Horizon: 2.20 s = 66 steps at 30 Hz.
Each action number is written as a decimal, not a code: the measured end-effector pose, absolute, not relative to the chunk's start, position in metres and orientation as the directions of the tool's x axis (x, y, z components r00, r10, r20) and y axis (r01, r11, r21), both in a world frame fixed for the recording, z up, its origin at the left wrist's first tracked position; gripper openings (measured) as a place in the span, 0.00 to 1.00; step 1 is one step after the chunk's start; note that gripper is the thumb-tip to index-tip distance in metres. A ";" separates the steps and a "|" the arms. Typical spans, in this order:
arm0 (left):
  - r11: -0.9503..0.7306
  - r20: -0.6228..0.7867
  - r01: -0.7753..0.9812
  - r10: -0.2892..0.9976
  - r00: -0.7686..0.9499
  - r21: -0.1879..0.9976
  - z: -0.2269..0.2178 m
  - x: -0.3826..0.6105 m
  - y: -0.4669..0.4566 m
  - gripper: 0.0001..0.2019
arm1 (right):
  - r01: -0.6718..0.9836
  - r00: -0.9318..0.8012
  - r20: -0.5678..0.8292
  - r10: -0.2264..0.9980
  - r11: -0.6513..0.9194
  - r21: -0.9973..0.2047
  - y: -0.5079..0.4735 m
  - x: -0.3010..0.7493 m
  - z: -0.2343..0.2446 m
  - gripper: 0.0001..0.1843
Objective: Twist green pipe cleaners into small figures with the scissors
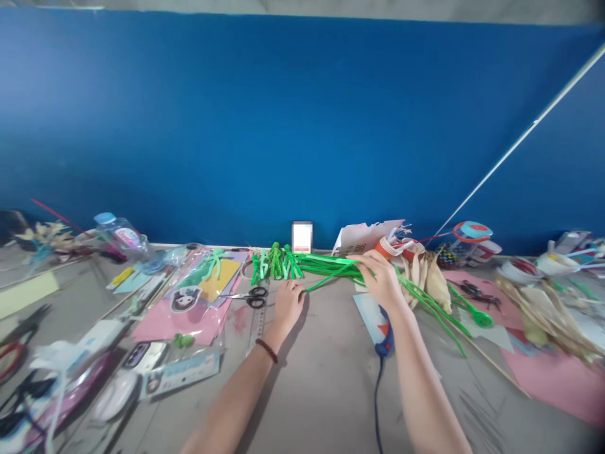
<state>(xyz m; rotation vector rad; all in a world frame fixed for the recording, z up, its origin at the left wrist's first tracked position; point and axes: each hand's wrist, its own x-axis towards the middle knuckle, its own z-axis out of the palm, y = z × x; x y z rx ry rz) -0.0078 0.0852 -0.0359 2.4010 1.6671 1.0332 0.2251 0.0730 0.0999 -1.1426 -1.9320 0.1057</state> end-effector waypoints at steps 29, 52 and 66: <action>-0.532 0.697 0.630 0.717 -0.020 0.566 -0.026 -0.006 0.077 0.09 | 0.645 -0.412 0.551 0.725 0.660 -0.386 0.095 0.191 0.057 0.18; -0.448 0.395 0.863 0.854 0.337 0.234 -0.020 0.006 0.077 0.06 | -0.563 0.389 0.326 0.862 0.502 -0.656 0.066 0.237 0.123 0.16; -0.426 0.237 0.881 0.895 0.377 0.207 -0.017 0.064 0.116 0.17 | -0.635 0.294 0.291 0.910 0.414 -0.652 0.071 0.226 0.117 0.17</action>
